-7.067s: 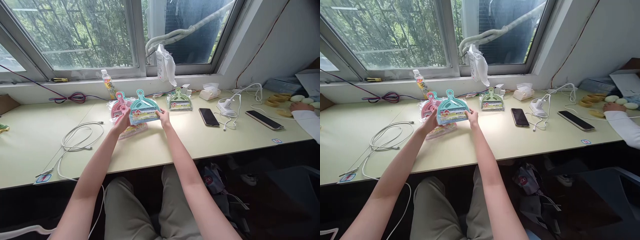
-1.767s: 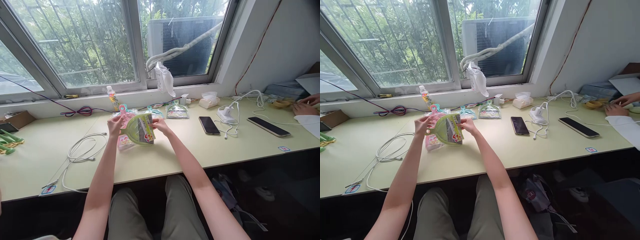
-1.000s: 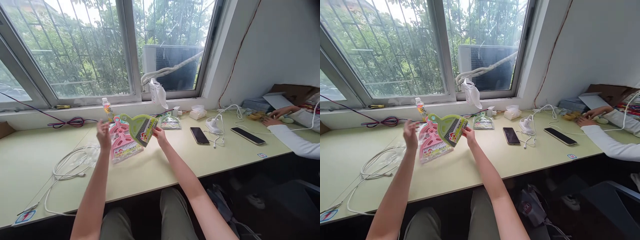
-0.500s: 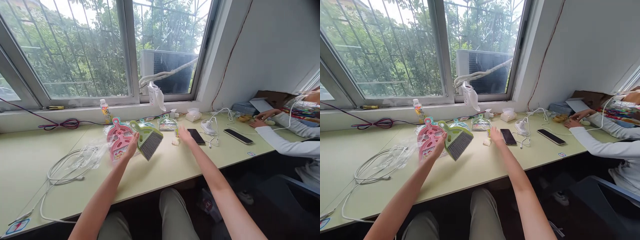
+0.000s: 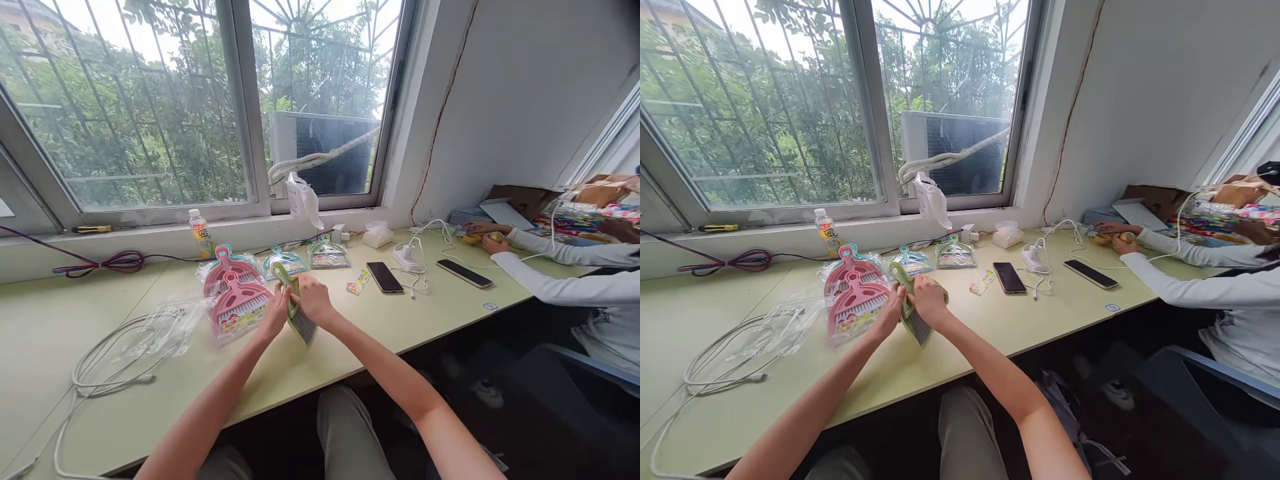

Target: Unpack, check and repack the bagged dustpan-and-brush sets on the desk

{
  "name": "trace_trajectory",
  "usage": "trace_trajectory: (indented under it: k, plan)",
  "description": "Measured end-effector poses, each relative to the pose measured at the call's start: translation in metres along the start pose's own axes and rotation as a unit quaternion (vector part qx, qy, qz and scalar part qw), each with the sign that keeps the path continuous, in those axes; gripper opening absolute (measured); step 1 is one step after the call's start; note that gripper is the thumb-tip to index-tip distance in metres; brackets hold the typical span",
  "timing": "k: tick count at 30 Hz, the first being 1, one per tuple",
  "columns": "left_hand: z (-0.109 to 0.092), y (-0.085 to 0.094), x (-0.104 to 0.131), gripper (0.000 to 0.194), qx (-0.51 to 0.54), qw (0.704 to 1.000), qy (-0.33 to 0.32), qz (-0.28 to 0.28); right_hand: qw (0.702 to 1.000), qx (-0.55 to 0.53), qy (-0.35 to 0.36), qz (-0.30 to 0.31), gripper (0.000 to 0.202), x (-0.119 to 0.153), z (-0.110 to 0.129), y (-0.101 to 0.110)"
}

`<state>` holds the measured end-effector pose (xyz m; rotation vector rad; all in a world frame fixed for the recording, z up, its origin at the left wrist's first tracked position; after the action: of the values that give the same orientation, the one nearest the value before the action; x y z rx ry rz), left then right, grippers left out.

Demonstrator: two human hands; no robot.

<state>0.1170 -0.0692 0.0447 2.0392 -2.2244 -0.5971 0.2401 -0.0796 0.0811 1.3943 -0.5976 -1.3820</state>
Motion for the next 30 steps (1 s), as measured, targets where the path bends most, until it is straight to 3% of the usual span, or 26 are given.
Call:
trace_trajectory:
  k: [5, 9, 15, 22, 24, 26, 27, 28, 30]
  plan:
    - [-0.008, -0.006, 0.007, 0.047, -0.009, 0.998, 0.002, -0.059, 0.999, 0.002, -0.035, 0.037, 0.031, -0.002, -0.011, 0.028]
    - [-0.013, -0.006, 0.006, 0.049, 0.025, 0.999, -0.011, -0.029, 0.999, -0.041, -0.007, 0.022, 0.042, 0.003, -0.018, 0.044]
    - [-0.020, -0.002, 0.008, 0.052, -0.019, 1.000, -0.010, -0.018, 0.987, -0.157, 0.026, 0.014, 0.038, 0.002, -0.036, 0.041]
    - [-0.016, -0.007, 0.008, 0.053, -0.021, 1.000, -0.010, -0.007, 0.949, -0.312, -0.034, -0.018, 0.033, 0.007, -0.044, 0.042]
    - [-0.009, 0.002, 0.001, 0.043, -0.023, 0.998, 0.011, -0.052, 0.914, -0.402, -0.051, -0.027, 0.035, 0.014, -0.050, 0.059]
    - [-0.005, 0.016, -0.006, 0.031, -0.028, 0.991, 0.030, -0.126, 0.874, -0.481, -0.050, -0.052, 0.038, 0.022, -0.064, 0.088]
    - [-0.004, 0.022, -0.010, 0.027, -0.030, 0.987, 0.019, -0.158, 0.868, -0.490, -0.044, -0.075, 0.039, 0.027, -0.074, 0.106]
    - [-0.004, 0.027, -0.012, 0.024, -0.028, 0.983, 0.001, -0.183, 0.873, -0.478, -0.045, -0.087, 0.040, 0.031, -0.087, 0.123]
    - [-0.005, 0.032, -0.015, 0.021, -0.025, 0.980, -0.027, -0.193, 0.903, -0.422, -0.059, -0.053, 0.038, 0.040, -0.114, 0.146]
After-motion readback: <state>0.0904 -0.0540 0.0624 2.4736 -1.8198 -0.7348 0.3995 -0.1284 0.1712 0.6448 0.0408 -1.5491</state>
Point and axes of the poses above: each hand's wrist, its own x-axis away from the middle knuckle, its own y-axis out of the back of the hand, z = x × y, the point moved 2 cm from there along -x, towards the middle knuckle, and after that the axes turned 6 degrees about y, right-handed, at the moved point
